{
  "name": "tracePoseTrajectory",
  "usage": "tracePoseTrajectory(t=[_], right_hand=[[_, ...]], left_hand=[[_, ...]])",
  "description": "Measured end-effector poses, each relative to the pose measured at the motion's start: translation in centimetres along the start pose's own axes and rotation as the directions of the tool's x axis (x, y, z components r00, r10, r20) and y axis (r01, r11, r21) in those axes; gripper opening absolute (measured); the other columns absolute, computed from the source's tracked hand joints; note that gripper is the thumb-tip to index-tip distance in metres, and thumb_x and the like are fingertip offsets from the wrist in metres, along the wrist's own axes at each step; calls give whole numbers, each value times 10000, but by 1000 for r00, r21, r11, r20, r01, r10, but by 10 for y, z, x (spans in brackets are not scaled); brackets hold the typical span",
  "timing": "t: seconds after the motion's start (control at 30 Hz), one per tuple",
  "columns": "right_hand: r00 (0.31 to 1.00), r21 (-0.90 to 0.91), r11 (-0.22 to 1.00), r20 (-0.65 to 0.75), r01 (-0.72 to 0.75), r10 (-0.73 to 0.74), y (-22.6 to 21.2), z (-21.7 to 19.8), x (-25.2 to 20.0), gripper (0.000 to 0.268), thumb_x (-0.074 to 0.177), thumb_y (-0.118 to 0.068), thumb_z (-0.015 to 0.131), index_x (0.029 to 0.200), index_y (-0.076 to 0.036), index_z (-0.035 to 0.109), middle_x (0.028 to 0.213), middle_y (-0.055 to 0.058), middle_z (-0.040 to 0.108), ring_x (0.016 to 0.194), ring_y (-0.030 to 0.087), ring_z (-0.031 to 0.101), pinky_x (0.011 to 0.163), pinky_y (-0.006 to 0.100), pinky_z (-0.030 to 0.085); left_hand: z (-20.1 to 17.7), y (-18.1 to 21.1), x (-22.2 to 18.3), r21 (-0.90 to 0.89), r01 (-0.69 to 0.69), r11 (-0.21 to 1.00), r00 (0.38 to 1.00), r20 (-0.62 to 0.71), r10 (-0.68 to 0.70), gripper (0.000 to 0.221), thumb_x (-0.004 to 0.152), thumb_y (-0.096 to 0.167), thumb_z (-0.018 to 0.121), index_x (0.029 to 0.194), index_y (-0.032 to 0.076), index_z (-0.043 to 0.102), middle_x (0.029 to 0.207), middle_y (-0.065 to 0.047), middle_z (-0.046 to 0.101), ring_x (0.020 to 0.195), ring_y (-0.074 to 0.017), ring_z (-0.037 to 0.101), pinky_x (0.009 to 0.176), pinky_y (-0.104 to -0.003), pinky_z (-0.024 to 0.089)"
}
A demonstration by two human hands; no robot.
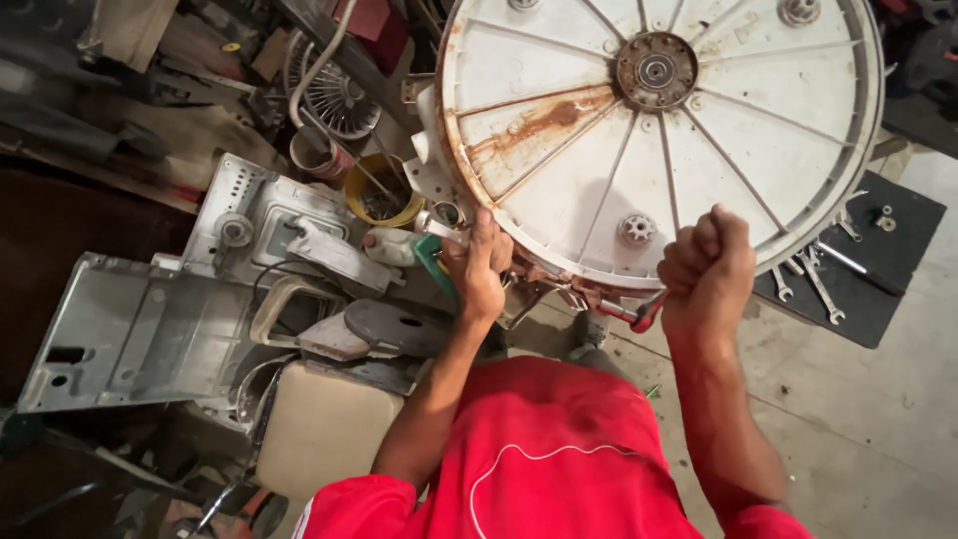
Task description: Disassembling a washing machine tub assembly using a socket wrench and other hand tools in a workshop.
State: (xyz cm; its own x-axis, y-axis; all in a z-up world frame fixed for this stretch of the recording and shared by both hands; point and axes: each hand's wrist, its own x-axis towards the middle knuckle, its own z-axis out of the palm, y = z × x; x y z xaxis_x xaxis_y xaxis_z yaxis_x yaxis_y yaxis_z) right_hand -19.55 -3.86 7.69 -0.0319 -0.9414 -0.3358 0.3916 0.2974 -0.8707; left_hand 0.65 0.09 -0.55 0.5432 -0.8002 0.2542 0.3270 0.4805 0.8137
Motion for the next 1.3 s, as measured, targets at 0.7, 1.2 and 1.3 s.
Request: tracePoseTrajectory(t=[0.7, 1.2, 1.3], right_hand=[[711, 49, 710, -13, 703, -703, 66, -21, -44, 408, 951, -135, 364, 611, -208, 151, 525, -26, 74, 385, 107, 109, 384, 278, 153], [544, 104, 570, 201, 815, -814, 56, -6, -50, 419, 914, -65, 420, 586, -178, 186, 508, -17, 105, 403, 93, 115, 359, 280, 143], [484, 65, 517, 265, 854, -834, 54, -4, -57, 441, 890, -64, 427, 530, -195, 208, 455, -32, 140, 357, 90, 131, 332, 283, 136]], left_hand=[[-13, -10, 12, 14, 182, 983, 961, 209, -181, 722, 1043, 717, 295, 559, 185, 237, 411, 78, 136, 308, -44, 166, 335, -211, 151], [0, 7, 22, 76, 313, 947, 946, 61, -317, 685, 1047, 693, 296, 571, 202, 245, 433, 68, 135, 337, -46, 157, 349, -210, 141], [0, 9, 22, 100, 331, 939, 938, 71, -338, 688, 1046, 702, 278, 576, 202, 242, 439, 72, 139, 350, -40, 161, 359, -207, 136]])
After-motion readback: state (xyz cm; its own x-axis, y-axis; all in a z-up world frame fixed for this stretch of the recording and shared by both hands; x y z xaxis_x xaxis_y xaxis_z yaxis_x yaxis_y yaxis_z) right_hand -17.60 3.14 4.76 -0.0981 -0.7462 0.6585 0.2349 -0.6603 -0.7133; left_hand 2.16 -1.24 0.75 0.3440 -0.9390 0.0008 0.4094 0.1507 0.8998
